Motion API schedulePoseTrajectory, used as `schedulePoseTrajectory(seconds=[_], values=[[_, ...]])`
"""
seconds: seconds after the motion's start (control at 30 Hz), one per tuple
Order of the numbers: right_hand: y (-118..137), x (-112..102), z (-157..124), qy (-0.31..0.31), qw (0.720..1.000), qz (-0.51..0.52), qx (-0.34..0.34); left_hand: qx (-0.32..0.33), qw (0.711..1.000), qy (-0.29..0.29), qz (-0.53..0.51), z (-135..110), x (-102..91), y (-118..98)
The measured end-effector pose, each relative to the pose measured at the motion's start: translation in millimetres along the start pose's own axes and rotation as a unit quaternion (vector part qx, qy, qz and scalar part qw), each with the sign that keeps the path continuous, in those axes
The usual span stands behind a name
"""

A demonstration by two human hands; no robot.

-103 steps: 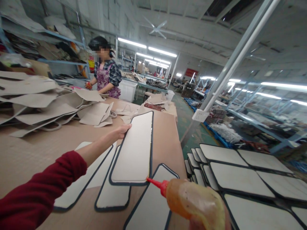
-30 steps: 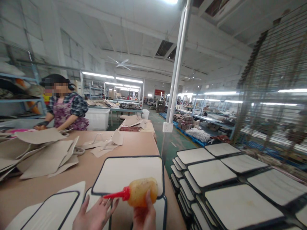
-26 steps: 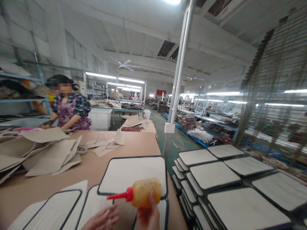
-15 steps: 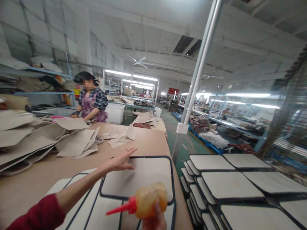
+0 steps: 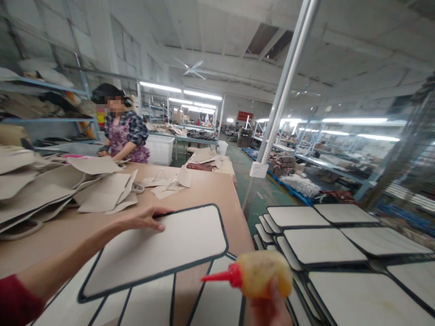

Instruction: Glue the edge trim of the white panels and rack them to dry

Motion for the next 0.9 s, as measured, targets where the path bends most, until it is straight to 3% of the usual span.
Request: schedulePoseTrajectory(seconds=[0.13,0.27,0.5,0.73,0.9], values=[[45.5,9.3,41.1,-0.012,0.993,-0.057,-0.106,-0.036,0.997,0.057,-0.030,-20.2,-1.4,-12.0],[62.7,20.3,58.0,-0.012,0.982,-0.115,-0.149,-0.047,0.995,0.089,-0.011,-29.6,-3.2,-24.3],[65.9,22.8,60.1,0.018,0.977,-0.158,-0.143,-0.056,0.996,0.071,0.005,-31.2,-10.2,-24.9],[70.4,23.4,58.5,0.058,0.981,-0.146,-0.111,-0.035,0.981,0.184,0.054,-29.6,-15.8,-21.8],[71.8,17.9,52.5,0.064,0.980,-0.151,-0.115,-0.027,0.980,0.182,0.076,-28.6,-20.4,-14.7]])
Point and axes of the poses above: each hand's wrist, its own z-axis towards the middle knuckle, its own x-axis out of the palm, y = z × x, the point moved 1 cm from there along z, towards the middle knuckle, and after that the axes turned 2 degrees about z, right-handed, at the moved point
